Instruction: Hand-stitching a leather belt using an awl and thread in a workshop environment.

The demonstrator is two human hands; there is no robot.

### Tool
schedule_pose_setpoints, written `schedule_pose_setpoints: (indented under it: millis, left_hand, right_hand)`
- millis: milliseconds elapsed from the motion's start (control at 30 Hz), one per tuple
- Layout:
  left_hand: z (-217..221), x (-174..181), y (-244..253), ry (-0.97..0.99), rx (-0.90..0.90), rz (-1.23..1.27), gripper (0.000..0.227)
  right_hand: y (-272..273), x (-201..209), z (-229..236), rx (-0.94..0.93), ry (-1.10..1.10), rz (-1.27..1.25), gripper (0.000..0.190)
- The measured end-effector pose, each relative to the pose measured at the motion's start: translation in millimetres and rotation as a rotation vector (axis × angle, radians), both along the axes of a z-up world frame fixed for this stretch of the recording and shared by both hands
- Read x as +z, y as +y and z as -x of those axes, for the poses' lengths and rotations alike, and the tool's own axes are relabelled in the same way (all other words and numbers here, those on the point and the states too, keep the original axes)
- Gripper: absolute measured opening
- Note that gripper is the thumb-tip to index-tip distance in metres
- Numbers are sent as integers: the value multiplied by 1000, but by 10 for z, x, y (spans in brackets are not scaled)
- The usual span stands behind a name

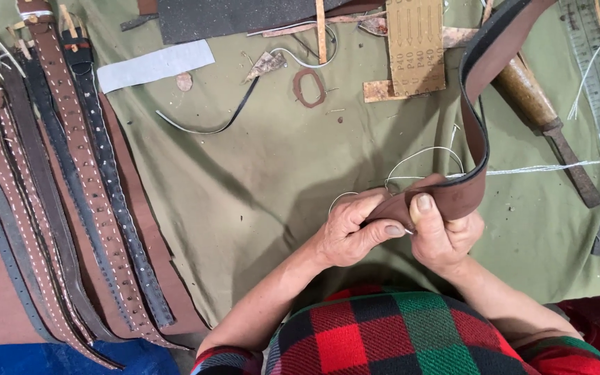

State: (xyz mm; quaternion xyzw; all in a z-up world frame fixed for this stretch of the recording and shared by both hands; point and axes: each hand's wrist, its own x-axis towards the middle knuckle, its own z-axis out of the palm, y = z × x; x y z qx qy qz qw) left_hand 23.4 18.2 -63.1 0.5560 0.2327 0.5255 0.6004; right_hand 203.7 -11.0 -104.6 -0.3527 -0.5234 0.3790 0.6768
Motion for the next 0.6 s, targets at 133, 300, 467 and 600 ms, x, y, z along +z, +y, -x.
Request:
schedule_pose_setpoints:
  millis: [133, 300, 467, 600]
  left_hand:
    - [16, -168, -20, 2, 21, -35, 17]
    - [52, 40, -46, 53, 33, -56, 18]
    - [187, 240, -101, 98, -67, 77, 21]
    - [65, 156, -182, 92, 17, 137, 26]
  right_hand:
    - [-17, -122, -16, -14, -46, -23, 22]
    - [26, -209, 11, -55, -92, -98, 25]
    - [129, 194, 140, -106, -231, -142, 31]
    - [148, 75, 55, -53, -190, -143, 36]
